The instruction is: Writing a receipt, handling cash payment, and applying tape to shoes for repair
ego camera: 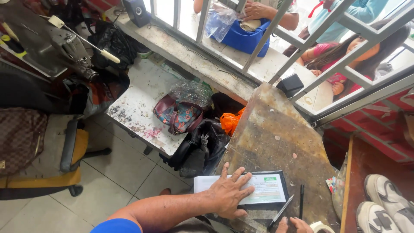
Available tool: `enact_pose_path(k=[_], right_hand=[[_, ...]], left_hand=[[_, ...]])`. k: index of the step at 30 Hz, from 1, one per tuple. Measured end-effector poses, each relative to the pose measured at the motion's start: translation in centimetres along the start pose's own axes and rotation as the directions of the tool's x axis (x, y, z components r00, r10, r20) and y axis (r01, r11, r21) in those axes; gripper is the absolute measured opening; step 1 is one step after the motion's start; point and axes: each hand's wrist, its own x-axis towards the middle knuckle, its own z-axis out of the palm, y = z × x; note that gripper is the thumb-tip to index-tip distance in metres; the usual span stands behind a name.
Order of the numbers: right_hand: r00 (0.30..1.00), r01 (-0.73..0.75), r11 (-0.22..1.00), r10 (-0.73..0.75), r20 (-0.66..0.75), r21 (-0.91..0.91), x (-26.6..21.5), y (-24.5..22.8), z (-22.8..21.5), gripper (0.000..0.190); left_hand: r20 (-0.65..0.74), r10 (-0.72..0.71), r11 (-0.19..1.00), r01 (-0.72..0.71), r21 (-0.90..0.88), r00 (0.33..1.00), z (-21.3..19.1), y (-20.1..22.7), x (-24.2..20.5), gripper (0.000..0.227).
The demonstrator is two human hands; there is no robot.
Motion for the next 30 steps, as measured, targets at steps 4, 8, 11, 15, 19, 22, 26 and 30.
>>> enact_pose_path(k=[4, 8, 11, 15, 19, 22, 26, 30], right_hand=[[0.994, -0.086, 0.993, 0.091, 0.058, -0.084, 0.6, -0.8, -0.5, 0.021], [0.989, -0.094, 0.981, 0.112, 0.101, -0.172, 0.1, -0.3, -1.0, 0.018], [0.982, -0.147, 0.982, 0.159, 0.102, -0.118, -0.2, -0.4, -0.9, 0.017], [0.97, -0.178, 0.968, 0.203, 0.135, -0.175, -0.7, 1.0, -0.5, 0.017], [0.994, -0.071, 0.994, 0.077, 0.077, -0.081, 0.9, -1.0, -1.1, 0.009], [0.988, -0.115, 0.988, 0.125, 0.096, -0.098, 1.1, -2.4, -1.8, 0.008], [0.981, -0.12, 0.988, 0.133, 0.139, -0.098, -0.3, 0.5, -1.2, 0.014], [0.986, -0.136, 0.99, 0.139, 0.089, -0.038, 0.0, -0.1, -0.8, 0.011]], left_hand=[[-0.002, -0.004, 1.0, 0.004, 0.005, 1.0, 0.2, 0.1, 0.3, 0.087], [0.004, 0.006, 1.0, -0.006, 0.014, 1.0, 0.0, 0.1, 0.3, 0.086], [0.041, 0.006, 1.0, -0.006, 0.003, 0.999, -0.6, 0.2, 0.0, 0.087], [0.004, 0.018, 1.0, -0.018, -0.01, 1.0, -0.1, 0.1, 0.3, 0.087], [-0.041, 0.012, 1.0, -0.011, 0.026, 0.999, 1.1, -0.1, 0.7, 0.086], [-0.074, 0.027, 0.999, -0.023, 0.048, 0.997, 1.4, -0.1, 0.5, 0.086], [-0.083, 0.018, 0.999, -0.015, 0.039, 0.996, 1.1, 0.3, 0.4, 0.086], [-0.035, 0.013, 0.999, -0.012, 0.037, 0.999, 1.1, 0.1, 0.5, 0.087]])
